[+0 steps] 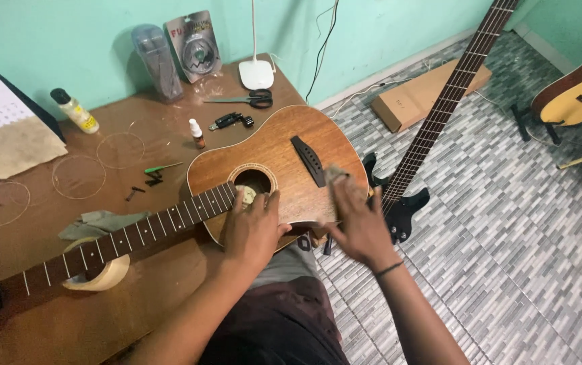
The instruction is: Cleaning an acoustic guitar by wiping the body and neck with a cloth
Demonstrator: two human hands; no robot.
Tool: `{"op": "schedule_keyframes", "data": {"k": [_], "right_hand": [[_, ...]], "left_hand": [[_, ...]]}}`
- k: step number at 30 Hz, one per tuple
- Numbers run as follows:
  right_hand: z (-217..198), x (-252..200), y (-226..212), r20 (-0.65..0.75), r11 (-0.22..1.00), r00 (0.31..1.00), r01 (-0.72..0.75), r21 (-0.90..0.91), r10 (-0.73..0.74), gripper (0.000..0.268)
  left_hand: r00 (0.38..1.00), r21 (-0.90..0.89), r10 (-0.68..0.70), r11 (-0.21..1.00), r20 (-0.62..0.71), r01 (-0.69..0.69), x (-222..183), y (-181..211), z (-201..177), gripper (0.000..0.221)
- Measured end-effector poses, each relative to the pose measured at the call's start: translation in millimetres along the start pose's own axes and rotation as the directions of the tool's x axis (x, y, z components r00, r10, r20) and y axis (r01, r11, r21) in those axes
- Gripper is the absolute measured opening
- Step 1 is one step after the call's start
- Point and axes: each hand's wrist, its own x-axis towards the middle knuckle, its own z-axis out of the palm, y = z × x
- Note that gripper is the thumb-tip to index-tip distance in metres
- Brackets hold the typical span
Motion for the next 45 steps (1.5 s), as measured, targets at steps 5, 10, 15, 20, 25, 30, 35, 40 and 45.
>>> {"op": "schedule_keyframes", "data": {"k": [5,10,15,20,25,30,35,40,45], "right_hand": [[-2.4,18.3,-8.3,-0.045,0.995,0.999,-0.023,0.095,0.027,0.1],[0.2,35.7,2.9,0.058,1.0,0.998,0.006,0.028,-0.007,0.09],[-41.9,73.2,-14.5,0.097,0.989,0.993,-0.078,0.128,0.066,0.113],[-31.4,162.9,-6.3,0.091,0.991,0.996,-0.026,0.129,0.014,0.11],[-43.4,181.7,-72.5,0.111,0.974,0.991,0.044,0.221,-0.07,0.094],[-58.0,166.8,-78.0,0.213,0.949,0.939,0.222,0.223,-0.269,0.094],[-84.8,116.5,-43.2,0.126,0.972,0.987,0.072,0.223,-0.102,0.092],[-68.7,34.8,-40.6,-0.018,0.992,0.997,0.079,0.101,-0.078,0.096],[16.4,-29.7,-35.6,-0.072,0.987,0.994,0.093,0.132,-0.084,0.099]], "left_hand": [[0.998,-0.058,-0.032,0.998,0.046,0.035,-1.2,2.5,-4.4,0.067],[0.998,-0.091,-0.045,0.995,0.032,0.048,-1.7,0.9,-5.9,0.063],[0.996,-0.13,-0.048,0.99,0.079,0.058,1.2,-4.3,-2.0,0.066],[0.998,-0.133,-0.065,0.989,0.022,0.068,-0.4,-5.3,6.2,0.065],[0.997,-0.158,-0.08,0.985,-0.021,0.076,-1.3,-6.3,20.4,0.064],[0.981,-0.054,-0.022,0.998,-0.193,0.012,-7.7,-5.2,30.0,0.06],[0.977,-0.049,0.005,0.999,-0.211,-0.016,-9.7,-5.0,27.3,0.058],[0.98,-0.029,0.012,0.999,-0.198,-0.018,-11.4,-0.5,25.2,0.056],[0.99,0.047,-0.018,0.999,-0.143,0.025,-8.2,-2.7,27.7,0.078]]}}
